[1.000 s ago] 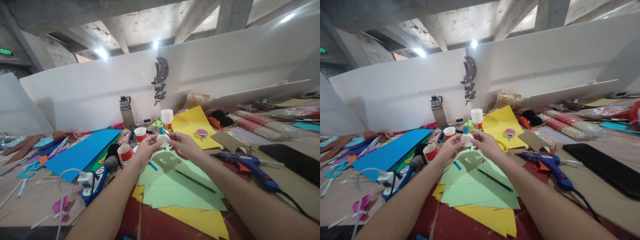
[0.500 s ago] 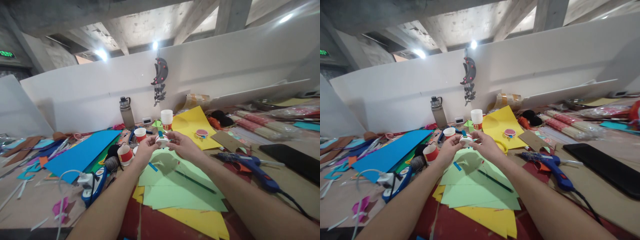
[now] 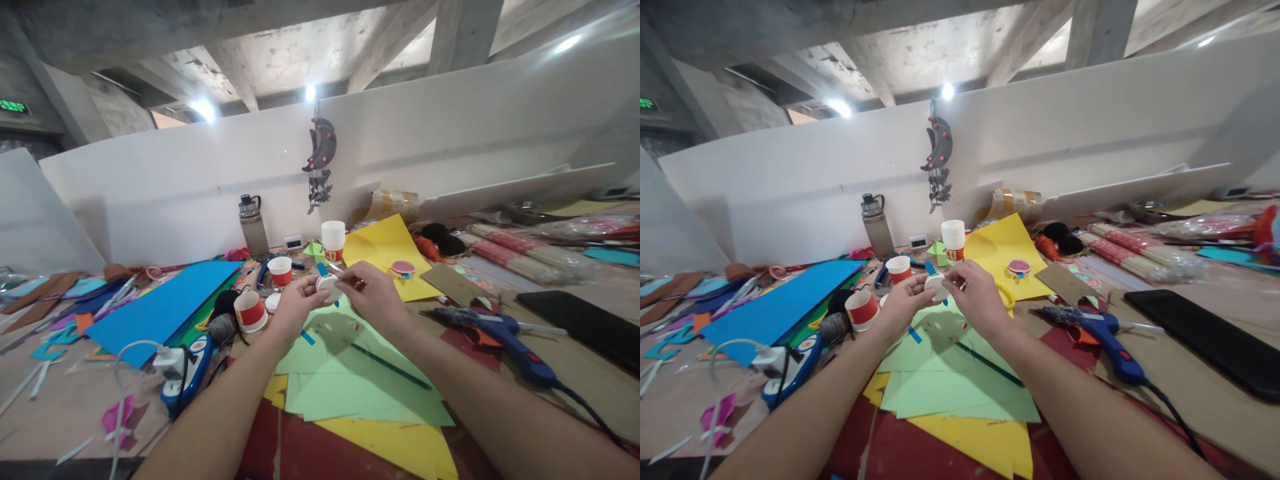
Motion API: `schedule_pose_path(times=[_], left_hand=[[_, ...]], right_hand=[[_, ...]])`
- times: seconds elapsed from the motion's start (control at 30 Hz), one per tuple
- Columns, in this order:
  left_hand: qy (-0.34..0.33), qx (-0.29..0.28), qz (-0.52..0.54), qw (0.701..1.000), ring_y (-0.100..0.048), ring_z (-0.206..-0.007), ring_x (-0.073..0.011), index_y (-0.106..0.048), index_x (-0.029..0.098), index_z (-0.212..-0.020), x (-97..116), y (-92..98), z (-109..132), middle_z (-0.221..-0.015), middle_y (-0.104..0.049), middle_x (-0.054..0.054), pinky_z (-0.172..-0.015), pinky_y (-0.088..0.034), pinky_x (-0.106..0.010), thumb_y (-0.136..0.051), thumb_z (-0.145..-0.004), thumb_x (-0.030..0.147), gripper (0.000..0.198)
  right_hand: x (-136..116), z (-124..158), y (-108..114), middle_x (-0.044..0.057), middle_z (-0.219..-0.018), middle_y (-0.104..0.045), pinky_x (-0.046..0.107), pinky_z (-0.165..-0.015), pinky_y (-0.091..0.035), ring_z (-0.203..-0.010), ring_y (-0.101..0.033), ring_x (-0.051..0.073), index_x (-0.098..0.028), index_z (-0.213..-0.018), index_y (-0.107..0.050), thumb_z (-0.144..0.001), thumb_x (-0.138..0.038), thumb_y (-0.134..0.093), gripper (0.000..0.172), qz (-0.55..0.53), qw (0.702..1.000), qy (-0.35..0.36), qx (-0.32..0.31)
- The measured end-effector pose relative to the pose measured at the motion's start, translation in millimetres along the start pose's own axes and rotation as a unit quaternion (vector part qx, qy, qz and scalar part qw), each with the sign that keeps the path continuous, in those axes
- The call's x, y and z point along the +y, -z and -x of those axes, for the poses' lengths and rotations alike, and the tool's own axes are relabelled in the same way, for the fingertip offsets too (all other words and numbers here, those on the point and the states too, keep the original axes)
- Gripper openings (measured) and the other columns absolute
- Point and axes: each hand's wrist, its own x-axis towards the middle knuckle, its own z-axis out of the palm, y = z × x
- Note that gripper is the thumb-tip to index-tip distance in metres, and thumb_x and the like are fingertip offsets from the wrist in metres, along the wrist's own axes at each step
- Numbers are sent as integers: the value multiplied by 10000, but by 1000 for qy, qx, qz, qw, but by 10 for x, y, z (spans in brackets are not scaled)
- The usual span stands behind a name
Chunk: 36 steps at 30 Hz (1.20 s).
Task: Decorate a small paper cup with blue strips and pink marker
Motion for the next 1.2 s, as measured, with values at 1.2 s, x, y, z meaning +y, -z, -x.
schedule_pose_path(times=[1.2], left_hand=[[21, -14, -18, 1000, -579, -706, -139, -597, 133, -815, 13, -36, 4, -733, -589, -10, -654, -496, -272, -745, -616, 264, 281]], right_hand=[[84, -5, -34, 1, -697, -542, 253, -587, -398, -642, -503, 133, -193, -724, -561, -783, -154, -568, 71, -8, 997, 54, -60]])
